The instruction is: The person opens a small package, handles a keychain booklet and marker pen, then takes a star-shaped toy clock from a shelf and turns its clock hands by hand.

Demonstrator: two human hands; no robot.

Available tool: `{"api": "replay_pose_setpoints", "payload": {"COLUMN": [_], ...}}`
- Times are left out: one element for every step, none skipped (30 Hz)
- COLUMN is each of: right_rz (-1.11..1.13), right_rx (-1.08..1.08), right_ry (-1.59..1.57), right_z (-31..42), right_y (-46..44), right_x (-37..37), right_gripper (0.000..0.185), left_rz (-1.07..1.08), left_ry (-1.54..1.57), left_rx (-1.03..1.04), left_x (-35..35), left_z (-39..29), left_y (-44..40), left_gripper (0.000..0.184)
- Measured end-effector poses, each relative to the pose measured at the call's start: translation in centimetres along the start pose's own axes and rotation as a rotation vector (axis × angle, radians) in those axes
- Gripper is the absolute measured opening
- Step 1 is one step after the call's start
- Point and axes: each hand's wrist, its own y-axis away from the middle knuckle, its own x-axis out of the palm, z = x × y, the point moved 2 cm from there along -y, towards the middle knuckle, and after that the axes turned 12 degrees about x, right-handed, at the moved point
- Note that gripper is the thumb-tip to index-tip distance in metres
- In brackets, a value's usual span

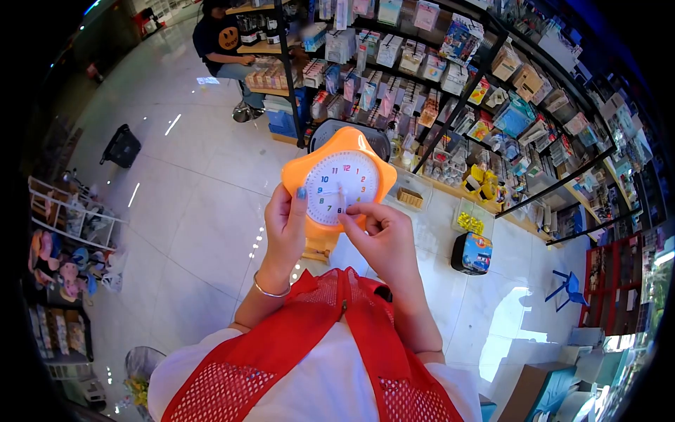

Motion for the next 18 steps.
{"api": "replay_pose_setpoints", "payload": {"right_rz": [-0.003,0.005,0.014,0.025,0.040,0.056,0.073,0.083,0.093,0.103,0.109,0.111,0.111,0.115,0.119,0.125,0.120,0.117], "right_rx": [-0.019,-0.001,0.017,0.036,0.048,0.061,0.075,0.083,0.089,0.097,0.098,0.093,0.088,0.085,0.080,0.076,0.063,0.055], "right_ry": [0.017,-0.001,-0.020,-0.039,-0.043,-0.046,-0.049,-0.047,-0.045,-0.043,-0.041,-0.040,-0.037,-0.038,-0.038,-0.036,-0.017,0.000], "right_z": [0.0,-0.1,-0.3,-0.4,-0.5,-0.6,-0.7,-0.9,-1.0,-1.1,-1.1,-1.0,-0.9,-0.8,-0.8,-0.8,-0.9,-1.2], "right_y": [0.2,0.1,0.0,-0.1,-0.1,-0.1,-0.1,-0.1,-0.1,-0.1,0.0,0.0,-0.1,-0.1,-0.1,-0.2,-0.3,-0.4], "right_x": [0.0,0.0,0.0,-0.1,-0.1,-0.3,-0.4,-0.5,-0.6,-0.6,-0.7,-0.8,-1.0,-1.2,-1.3,-1.4,-1.6,-1.7], "right_gripper": [0.014,0.014,0.014,0.014,0.014,0.014,0.014,0.014,0.014,0.014,0.013,0.013,0.012,0.012,0.012,0.012,0.012,0.012], "left_rz": [0.044,0.088,0.075,0.060,0.044,0.053,0.062,0.072,0.079,0.087,0.095,0.087,0.080,0.072,0.076,0.078,0.079,0.084], "left_ry": [-0.020,-0.038,-0.006,0.024,0.054,0.056,0.057,0.059,0.051,0.043,0.036,0.034,0.034,0.035,0.043,0.050,0.054,0.054], "left_rx": [-0.020,-0.035,-0.039,-0.045,-0.052,-0.060,-0.067,-0.073,-0.069,-0.066,-0.062,-0.062,-0.061,-0.061,-0.068,-0.077,-0.088,-0.084], "left_x": [-0.5,-0.6,-0.5,-0.3,-0.2,-0.2,-0.4,-0.5,-0.5,-0.6,-0.6,-0.5,-0.3,-0.1,-0.1,-0.2,-0.2,-0.1], "left_z": [0.2,0.4,0.5,0.2,0.1,0.2,0.4,0.5,0.5,0.6,0.5,0.4,0.1,-0.1,0.0,0.2,0.3,0.3], "left_y": [0.2,0.3,0.3,0.2,0.2,0.3,0.4,0.4,0.4,0.5,0.5,0.4,0.4,0.4,0.5,0.6,0.7,0.7], "left_gripper": [0.023,0.023,0.023,0.023,0.023,0.023,0.023,0.023,0.024,0.024,0.024,0.025,0.025,0.025,0.025,0.025,0.026,0.025]}}
